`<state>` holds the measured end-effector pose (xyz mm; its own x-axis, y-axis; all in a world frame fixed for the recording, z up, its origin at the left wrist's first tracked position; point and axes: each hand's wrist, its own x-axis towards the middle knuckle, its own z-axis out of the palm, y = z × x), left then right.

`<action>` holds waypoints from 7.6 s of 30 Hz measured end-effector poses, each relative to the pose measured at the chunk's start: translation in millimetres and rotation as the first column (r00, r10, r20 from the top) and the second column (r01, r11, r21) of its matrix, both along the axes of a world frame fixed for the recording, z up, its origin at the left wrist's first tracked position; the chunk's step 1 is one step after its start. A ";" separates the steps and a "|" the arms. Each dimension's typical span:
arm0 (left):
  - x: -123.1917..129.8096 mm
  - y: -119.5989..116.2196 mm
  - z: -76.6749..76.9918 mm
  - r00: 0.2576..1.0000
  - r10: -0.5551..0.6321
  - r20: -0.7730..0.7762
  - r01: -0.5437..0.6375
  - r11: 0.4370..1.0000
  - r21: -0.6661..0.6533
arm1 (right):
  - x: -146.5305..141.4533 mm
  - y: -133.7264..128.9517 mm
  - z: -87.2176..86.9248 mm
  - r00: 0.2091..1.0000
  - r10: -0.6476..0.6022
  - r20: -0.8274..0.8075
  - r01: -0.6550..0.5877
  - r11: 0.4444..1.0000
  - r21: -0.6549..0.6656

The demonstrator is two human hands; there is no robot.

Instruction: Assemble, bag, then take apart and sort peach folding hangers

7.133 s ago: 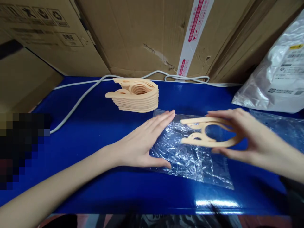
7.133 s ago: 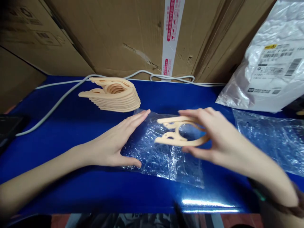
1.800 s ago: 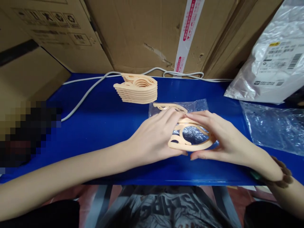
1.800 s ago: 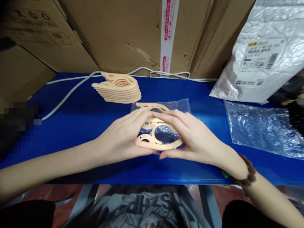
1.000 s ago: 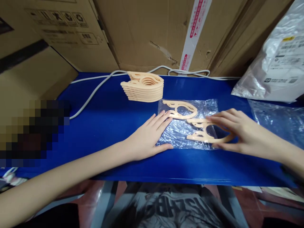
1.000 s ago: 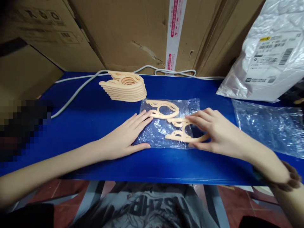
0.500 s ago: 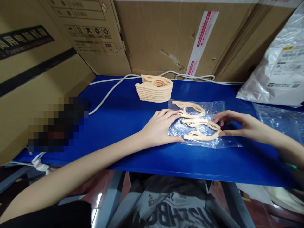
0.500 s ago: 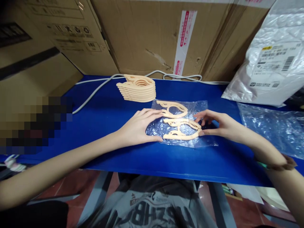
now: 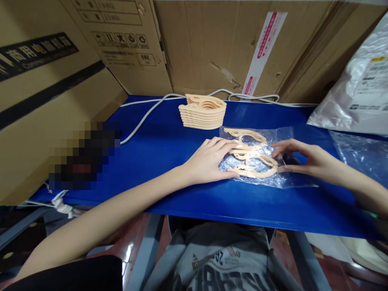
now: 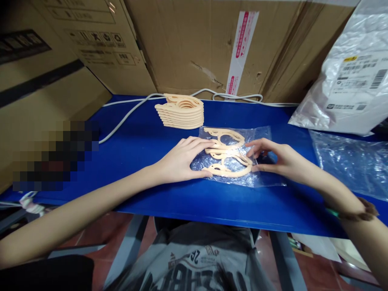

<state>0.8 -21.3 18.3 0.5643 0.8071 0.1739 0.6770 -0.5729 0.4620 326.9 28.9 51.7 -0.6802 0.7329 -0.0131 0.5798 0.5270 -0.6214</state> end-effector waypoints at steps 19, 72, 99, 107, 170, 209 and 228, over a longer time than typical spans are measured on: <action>9.3 21.7 -2.6 0.976 -0.205 -0.068 0.202 0.978 -0.048 | -13.9 34.8 -6.2 0.999 -0.023 -0.031 0.031 0.964 0.264; -82.2 74.3 31.4 0.986 0.154 0.059 -0.158 0.773 0.614 | -13.7 9.9 -7.7 0.995 0.069 0.078 -0.096 0.894 0.437; -63.9 54.3 19.6 0.950 0.216 0.225 -0.312 0.643 0.699 | -19.9 1.9 -2.5 0.977 -0.173 -0.122 0.212 0.784 0.584; 20.7 3.8 -5.4 0.965 -0.065 0.256 -0.103 0.799 0.592 | -48.8 -35.3 -1.0 0.886 -0.163 -0.433 0.100 0.981 -0.164; 4.0 28.1 -13.9 0.999 -0.038 -0.021 0.044 0.849 0.526 | -45.8 -14.7 -1.3 0.710 -0.478 -0.517 0.073 0.780 -0.621; 2.4 22.4 -7.9 0.988 -0.156 0.007 0.139 0.899 0.416 | 35.0 10.1 37.0 0.983 -0.153 0.103 0.101 0.914 0.393; 0.6 19.4 -2.8 0.983 -0.065 -0.171 0.147 0.837 0.527 | 19.5 15.8 23.6 0.984 -0.127 0.127 0.058 0.894 0.445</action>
<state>1.4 -1.9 15.5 0.6922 0.5447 0.4734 0.6320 -0.7743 -0.0332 346.4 44.7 75.2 -0.6246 0.7469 0.2281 0.7066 0.6648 -0.2423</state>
